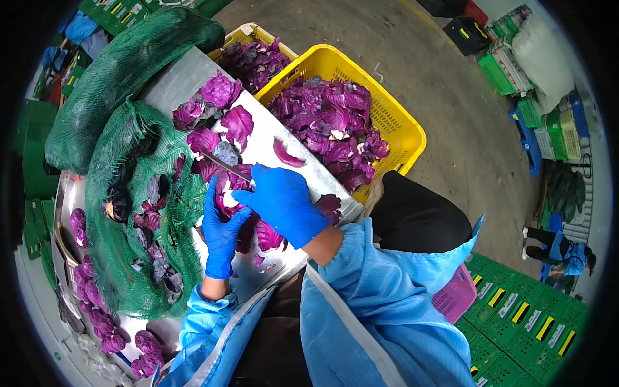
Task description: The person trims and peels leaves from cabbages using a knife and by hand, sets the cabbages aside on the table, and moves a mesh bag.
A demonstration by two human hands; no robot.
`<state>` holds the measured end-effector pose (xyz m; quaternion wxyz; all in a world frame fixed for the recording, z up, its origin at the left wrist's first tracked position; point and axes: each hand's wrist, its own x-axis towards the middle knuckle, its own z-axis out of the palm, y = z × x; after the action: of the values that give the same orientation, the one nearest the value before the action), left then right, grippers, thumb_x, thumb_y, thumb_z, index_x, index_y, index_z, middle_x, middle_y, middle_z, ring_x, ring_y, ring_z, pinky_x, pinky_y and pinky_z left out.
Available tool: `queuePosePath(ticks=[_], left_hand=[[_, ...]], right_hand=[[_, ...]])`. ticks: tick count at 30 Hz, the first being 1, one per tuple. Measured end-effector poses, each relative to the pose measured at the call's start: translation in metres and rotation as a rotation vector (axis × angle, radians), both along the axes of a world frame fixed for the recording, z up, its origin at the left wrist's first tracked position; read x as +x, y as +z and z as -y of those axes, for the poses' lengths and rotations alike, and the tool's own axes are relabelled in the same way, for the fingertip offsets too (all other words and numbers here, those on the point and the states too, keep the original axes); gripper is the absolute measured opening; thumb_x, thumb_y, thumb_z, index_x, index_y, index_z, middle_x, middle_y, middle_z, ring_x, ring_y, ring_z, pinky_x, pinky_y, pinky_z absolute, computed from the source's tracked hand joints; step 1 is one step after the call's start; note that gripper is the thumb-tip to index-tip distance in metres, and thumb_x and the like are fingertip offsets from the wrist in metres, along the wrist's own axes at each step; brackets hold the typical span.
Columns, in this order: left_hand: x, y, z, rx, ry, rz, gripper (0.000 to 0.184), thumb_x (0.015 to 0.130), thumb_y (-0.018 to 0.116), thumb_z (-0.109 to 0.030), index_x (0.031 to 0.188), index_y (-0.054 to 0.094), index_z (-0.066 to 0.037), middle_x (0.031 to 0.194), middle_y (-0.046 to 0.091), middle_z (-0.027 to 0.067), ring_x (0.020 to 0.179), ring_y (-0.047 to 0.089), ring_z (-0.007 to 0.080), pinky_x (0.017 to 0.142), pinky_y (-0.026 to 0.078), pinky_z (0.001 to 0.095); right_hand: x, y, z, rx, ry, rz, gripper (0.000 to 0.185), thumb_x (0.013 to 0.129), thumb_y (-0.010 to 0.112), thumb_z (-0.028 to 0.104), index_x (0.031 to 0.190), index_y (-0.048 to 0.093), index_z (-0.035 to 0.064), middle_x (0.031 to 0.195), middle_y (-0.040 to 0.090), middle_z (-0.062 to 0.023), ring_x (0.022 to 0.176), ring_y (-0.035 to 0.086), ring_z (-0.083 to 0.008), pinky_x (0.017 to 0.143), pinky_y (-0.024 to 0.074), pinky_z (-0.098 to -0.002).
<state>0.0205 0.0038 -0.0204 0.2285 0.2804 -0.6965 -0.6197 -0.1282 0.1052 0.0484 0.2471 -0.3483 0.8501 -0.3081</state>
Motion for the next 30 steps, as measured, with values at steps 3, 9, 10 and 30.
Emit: queuePosePath(ticks=[3, 9, 10, 30], left_hand=[[0.0, 0.003, 0.001, 0.115, 0.004, -0.007, 0.097, 0.071, 0.085, -0.006, 0.15, 0.028, -0.003, 0.143, 0.044, 0.0157, 0.126, 0.049, 0.0245, 0.108, 0.041, 0.0376], [0.007, 0.0, 0.003, 0.202, 0.047, -0.034, 0.093, 0.073, 0.082, -0.003, 0.149, 0.029, -0.002, 0.143, 0.044, 0.0154, 0.126, 0.048, 0.0248, 0.108, 0.041, 0.0377], [0.006, 0.0, 0.001, 0.161, 0.046, -0.026, 0.094, 0.072, 0.083, -0.004, 0.149, 0.029, -0.002, 0.143, 0.044, 0.0155, 0.126, 0.048, 0.0246, 0.109, 0.04, 0.0374], [0.028, -0.007, 0.033, 0.29, -0.028, -0.038, 0.092, 0.067, 0.084, -0.007, 0.147, 0.037, -0.007, 0.142, 0.046, 0.0112, 0.127, 0.048, 0.0235, 0.11, 0.039, 0.0378]], right_hand=[[-0.008, -0.008, -0.001, 0.046, -0.024, -0.005, 0.043, 0.079, 0.07, 0.049, 0.082, 0.064, 0.0063, 0.077, 0.067, -0.0154, 0.073, 0.067, -0.0356, 0.065, 0.0523, -0.0453], [-0.009, -0.026, -0.015, -0.092, -0.094, -0.004, 0.05, 0.078, 0.07, 0.053, 0.081, 0.066, 0.0031, 0.074, 0.067, -0.0182, 0.07, 0.067, -0.0353, 0.062, 0.0522, -0.0434], [-0.005, -0.016, -0.011, -0.088, -0.092, 0.031, 0.049, 0.078, 0.07, 0.052, 0.083, 0.066, 0.0034, 0.076, 0.067, -0.0189, 0.073, 0.067, -0.0367, 0.063, 0.052, -0.0456], [-0.057, -0.081, -0.061, 0.361, -0.324, -0.127, 0.042, 0.077, 0.07, 0.036, 0.111, 0.066, 0.0116, 0.088, 0.07, -0.015, 0.077, 0.067, -0.0385, 0.071, 0.0539, -0.0466]])
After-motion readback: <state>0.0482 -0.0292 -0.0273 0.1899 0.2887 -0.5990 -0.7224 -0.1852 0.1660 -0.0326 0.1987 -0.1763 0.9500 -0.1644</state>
